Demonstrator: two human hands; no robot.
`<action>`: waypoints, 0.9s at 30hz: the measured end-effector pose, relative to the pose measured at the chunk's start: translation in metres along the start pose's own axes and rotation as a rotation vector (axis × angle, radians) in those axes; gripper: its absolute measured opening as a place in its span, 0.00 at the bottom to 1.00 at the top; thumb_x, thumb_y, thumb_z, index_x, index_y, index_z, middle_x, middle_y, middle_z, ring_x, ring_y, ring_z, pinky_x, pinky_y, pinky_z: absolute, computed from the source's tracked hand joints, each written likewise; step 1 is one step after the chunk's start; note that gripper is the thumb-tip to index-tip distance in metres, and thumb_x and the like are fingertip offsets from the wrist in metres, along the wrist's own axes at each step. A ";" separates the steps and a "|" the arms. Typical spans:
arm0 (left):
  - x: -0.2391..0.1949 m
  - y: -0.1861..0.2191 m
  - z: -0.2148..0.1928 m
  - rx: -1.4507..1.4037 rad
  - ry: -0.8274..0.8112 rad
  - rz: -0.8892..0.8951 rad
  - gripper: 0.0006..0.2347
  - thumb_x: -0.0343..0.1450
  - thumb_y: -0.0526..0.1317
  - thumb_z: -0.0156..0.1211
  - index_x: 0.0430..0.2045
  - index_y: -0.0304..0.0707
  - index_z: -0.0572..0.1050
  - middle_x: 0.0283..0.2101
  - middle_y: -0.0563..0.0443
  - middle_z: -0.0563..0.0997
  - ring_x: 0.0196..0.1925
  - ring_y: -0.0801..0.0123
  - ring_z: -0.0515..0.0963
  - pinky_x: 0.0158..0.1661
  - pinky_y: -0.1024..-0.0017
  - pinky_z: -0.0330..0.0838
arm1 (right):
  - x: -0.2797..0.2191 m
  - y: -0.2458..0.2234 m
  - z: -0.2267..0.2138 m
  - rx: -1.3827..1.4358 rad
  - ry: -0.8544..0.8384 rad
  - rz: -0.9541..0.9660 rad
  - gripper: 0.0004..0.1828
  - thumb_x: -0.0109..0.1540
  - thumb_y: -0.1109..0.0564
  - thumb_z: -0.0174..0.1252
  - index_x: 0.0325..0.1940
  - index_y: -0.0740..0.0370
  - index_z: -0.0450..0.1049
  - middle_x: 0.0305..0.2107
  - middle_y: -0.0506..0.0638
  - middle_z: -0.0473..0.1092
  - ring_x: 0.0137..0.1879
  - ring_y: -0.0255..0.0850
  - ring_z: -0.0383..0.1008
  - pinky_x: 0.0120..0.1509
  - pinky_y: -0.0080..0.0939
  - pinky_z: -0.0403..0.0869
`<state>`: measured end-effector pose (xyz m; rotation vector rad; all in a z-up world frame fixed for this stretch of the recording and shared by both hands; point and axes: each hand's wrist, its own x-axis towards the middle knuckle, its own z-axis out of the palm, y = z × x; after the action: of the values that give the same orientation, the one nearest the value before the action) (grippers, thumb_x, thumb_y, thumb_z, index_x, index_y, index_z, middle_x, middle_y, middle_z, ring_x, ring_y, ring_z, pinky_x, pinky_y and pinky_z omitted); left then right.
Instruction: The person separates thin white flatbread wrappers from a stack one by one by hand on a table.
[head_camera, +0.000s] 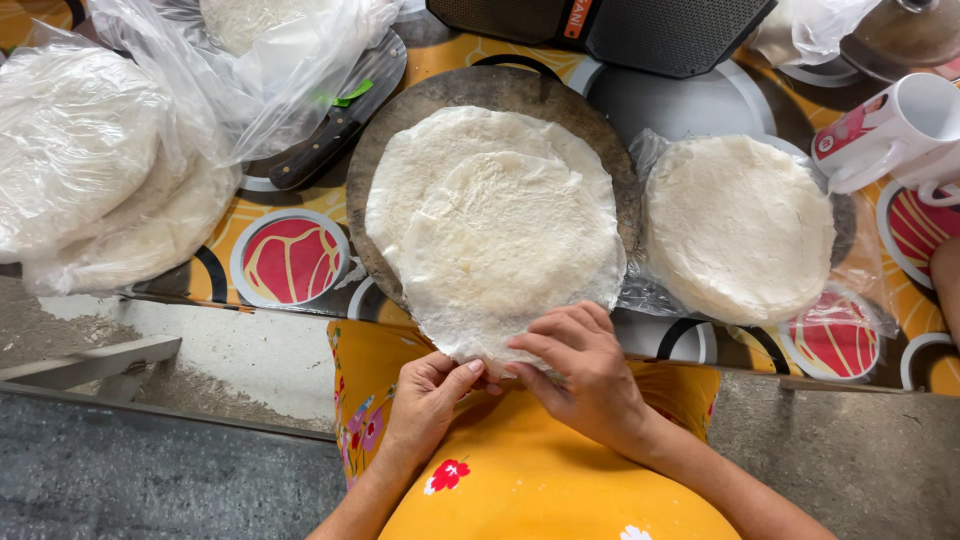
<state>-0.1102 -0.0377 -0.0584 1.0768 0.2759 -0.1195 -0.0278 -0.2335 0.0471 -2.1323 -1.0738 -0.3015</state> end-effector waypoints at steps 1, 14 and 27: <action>-0.001 0.001 0.000 0.028 0.003 0.013 0.07 0.73 0.33 0.60 0.35 0.23 0.82 0.34 0.45 0.87 0.34 0.70 0.85 0.39 0.74 0.79 | 0.005 -0.002 0.002 -0.005 -0.036 -0.009 0.13 0.55 0.56 0.71 0.41 0.62 0.80 0.37 0.51 0.75 0.47 0.46 0.74 0.54 0.47 0.67; -0.004 0.027 0.013 0.554 0.051 0.378 0.04 0.72 0.33 0.62 0.34 0.30 0.82 0.28 0.49 0.84 0.31 0.76 0.82 0.33 0.76 0.75 | 0.019 0.005 0.014 0.094 -0.097 -0.005 0.10 0.56 0.55 0.70 0.40 0.58 0.81 0.34 0.47 0.76 0.44 0.41 0.76 0.55 0.45 0.66; -0.001 0.039 0.023 0.631 0.081 0.326 0.05 0.72 0.34 0.62 0.30 0.29 0.81 0.26 0.49 0.86 0.28 0.74 0.84 0.32 0.76 0.77 | 0.028 0.013 0.016 -0.016 -0.034 -0.073 0.05 0.62 0.61 0.63 0.39 0.62 0.73 0.33 0.50 0.72 0.43 0.46 0.73 0.59 0.48 0.65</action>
<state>-0.0980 -0.0397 -0.0151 1.7408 0.1299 0.1415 -0.0022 -0.2108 0.0436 -2.1227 -1.1749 -0.3103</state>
